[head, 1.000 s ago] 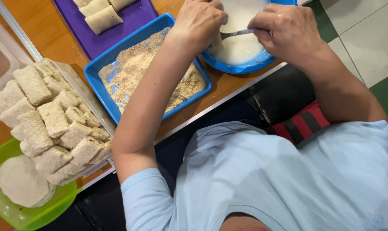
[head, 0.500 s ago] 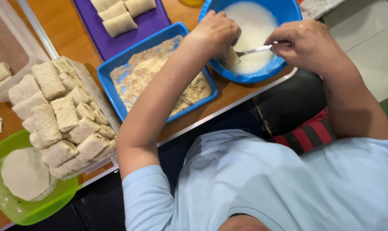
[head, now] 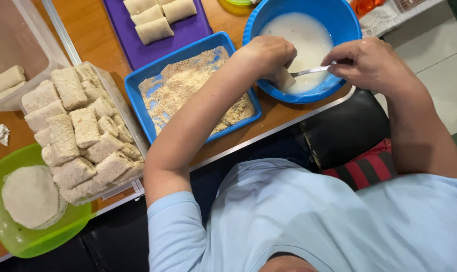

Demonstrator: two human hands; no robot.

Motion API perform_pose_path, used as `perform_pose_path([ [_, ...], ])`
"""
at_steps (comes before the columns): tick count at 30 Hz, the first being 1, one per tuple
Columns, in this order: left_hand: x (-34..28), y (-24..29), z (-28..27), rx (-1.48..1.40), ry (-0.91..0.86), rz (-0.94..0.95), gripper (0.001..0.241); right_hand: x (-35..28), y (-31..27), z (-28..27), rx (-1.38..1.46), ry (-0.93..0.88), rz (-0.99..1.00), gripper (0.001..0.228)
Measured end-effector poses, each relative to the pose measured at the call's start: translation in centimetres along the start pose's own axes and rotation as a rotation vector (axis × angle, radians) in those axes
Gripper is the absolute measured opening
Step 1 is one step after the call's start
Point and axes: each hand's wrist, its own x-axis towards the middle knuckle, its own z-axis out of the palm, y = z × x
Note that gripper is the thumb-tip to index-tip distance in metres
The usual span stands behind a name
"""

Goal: Breading pre-rolled pastries by dipping them in a liquid mixture and then coating them with breadcrumbs.

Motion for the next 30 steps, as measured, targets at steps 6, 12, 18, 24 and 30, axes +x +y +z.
perform_pose_path([
  [6,-0.4,1.0,-0.2,-0.006,0.012,0.041,0.030,0.3,0.1,0.0,0.031,-0.027,0.006,0.020],
  [12,0.0,0.3,1.7,0.001,0.173,0.141,0.029,0.1,0.4,-0.1,-0.042,-0.042,0.012,0.021],
  [18,0.7,0.0,2.4,-0.018,0.152,0.139,0.026,-0.2,0.2,0.0,-0.257,0.008,-0.046,0.017],
  [24,0.2,0.0,1.4,-0.168,0.095,0.146,0.028,-0.6,0.7,0.5,-0.420,0.138,-0.033,0.012],
  [30,-0.3,-0.5,0.2,-0.274,0.117,0.168,0.030,0.4,1.0,1.9,-0.532,0.316,-0.055,0.011],
])
